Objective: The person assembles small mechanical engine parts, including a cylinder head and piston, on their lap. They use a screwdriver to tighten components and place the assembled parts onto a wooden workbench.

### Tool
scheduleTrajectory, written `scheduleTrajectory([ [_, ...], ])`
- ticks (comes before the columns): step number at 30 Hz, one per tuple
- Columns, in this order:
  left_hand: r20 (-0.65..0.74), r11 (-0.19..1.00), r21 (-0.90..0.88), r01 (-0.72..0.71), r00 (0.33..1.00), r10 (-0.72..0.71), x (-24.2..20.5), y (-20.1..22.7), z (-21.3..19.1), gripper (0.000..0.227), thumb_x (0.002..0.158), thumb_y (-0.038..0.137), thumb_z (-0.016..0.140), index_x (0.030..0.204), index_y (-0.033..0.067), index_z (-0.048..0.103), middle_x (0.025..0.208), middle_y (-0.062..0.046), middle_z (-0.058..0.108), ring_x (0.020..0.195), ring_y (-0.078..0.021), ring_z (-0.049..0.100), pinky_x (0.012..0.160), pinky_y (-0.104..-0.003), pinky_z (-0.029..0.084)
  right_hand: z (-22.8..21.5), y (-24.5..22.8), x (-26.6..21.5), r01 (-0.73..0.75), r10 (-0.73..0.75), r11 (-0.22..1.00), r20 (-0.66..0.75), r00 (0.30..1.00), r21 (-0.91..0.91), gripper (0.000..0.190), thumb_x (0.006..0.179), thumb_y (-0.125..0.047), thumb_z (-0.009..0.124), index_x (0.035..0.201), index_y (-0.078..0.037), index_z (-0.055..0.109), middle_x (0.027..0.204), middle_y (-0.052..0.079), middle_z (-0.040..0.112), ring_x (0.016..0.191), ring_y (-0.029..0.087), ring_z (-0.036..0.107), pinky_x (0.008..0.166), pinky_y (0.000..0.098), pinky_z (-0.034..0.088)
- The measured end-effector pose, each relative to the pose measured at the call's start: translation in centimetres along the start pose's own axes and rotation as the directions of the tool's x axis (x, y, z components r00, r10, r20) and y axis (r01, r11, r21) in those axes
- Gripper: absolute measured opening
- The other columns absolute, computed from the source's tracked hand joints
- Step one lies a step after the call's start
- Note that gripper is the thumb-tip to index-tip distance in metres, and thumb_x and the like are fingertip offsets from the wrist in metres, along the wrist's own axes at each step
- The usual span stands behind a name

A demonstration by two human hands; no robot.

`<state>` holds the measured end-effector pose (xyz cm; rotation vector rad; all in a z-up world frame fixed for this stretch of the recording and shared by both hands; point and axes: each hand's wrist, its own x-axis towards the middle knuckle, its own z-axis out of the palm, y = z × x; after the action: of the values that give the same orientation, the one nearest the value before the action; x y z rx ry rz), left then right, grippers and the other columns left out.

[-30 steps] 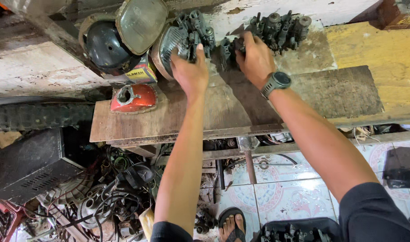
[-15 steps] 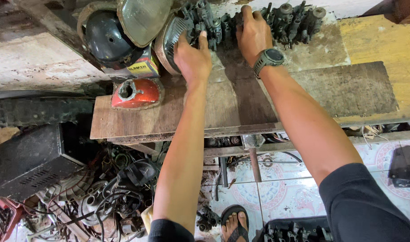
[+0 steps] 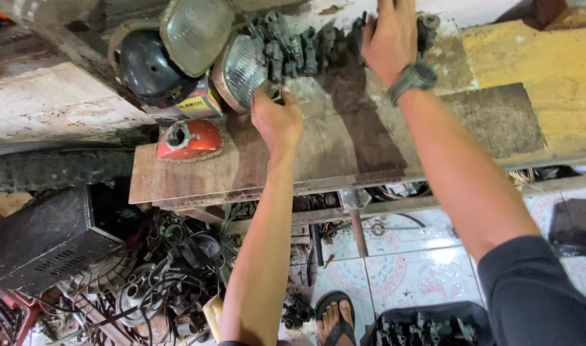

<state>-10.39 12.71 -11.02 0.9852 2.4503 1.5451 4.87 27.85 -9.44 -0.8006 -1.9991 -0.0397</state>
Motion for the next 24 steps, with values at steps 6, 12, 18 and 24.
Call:
scheduleTrajectory([
  [6, 0.196, 0.984, -0.005, 0.178, 0.965, -0.174, -1.7, 0.4, 1.5, 0.038, 0.082, 0.011, 0.057, 0.119, 0.0032, 0.059, 0.112, -0.014, 0.066, 0.110, -0.0347, 0.057, 0.094, -0.044, 0.045, 1.8, 5.2, 0.9, 0.153, -0.135, 0.983, 0.163, 0.977, -0.102, 0.017, 0.098, -0.009, 0.069, 0.112, 0.000, 0.063, 0.110, 0.020, 0.053, 0.091, 0.044, 0.049, 0.071, 0.0686, 0.050],
  [12, 0.431, 0.969, 0.110, 0.223, 0.867, -0.249, -2.0, 2.4, 2.4, 0.040, 0.089, 0.013, 0.049, 0.129, 0.0083, 0.053, 0.097, -0.012, 0.069, 0.111, -0.0341, 0.051, 0.084, -0.049, 0.050, 3.1, 5.0, 0.6, 0.176, -0.154, 0.981, 0.218, 0.964, -0.085, 0.008, 0.097, -0.010, 0.070, 0.098, -0.003, 0.067, 0.089, 0.016, 0.064, 0.075, 0.038, 0.055, 0.064, 0.0598, 0.054],
  [18, 0.559, 0.989, 0.127, -0.076, 0.829, -0.008, -1.2, 0.4, 6.4, 0.051, 0.086, 0.020, 0.048, 0.135, 0.0069, 0.046, 0.087, -0.011, 0.071, 0.080, -0.0278, 0.066, 0.105, -0.045, 0.031, 2.4, 5.9, 0.6, 0.113, -0.123, 0.992, 0.188, 0.975, 0.061, 0.010, 0.097, 0.005, 0.055, 0.097, -0.004, 0.058, 0.094, 0.016, 0.062, 0.076, 0.039, 0.050, 0.064, 0.0649, 0.044],
  [24, 0.649, 0.995, 0.083, -0.047, 0.761, -0.019, -1.5, 1.8, 6.7, 0.052, 0.088, 0.013, 0.042, 0.140, 0.0106, 0.040, 0.060, -0.008, 0.067, 0.063, -0.0278, 0.064, 0.113, -0.041, 0.020, 1.4, 6.7, 1.1, 0.112, -0.067, 0.984, 0.288, 0.955, -0.140, 0.029, 0.106, 0.001, 0.054, 0.087, -0.016, 0.039, 0.077, 0.005, 0.034, 0.057, 0.021, 0.015, 0.049, 0.0436, 0.022],
])
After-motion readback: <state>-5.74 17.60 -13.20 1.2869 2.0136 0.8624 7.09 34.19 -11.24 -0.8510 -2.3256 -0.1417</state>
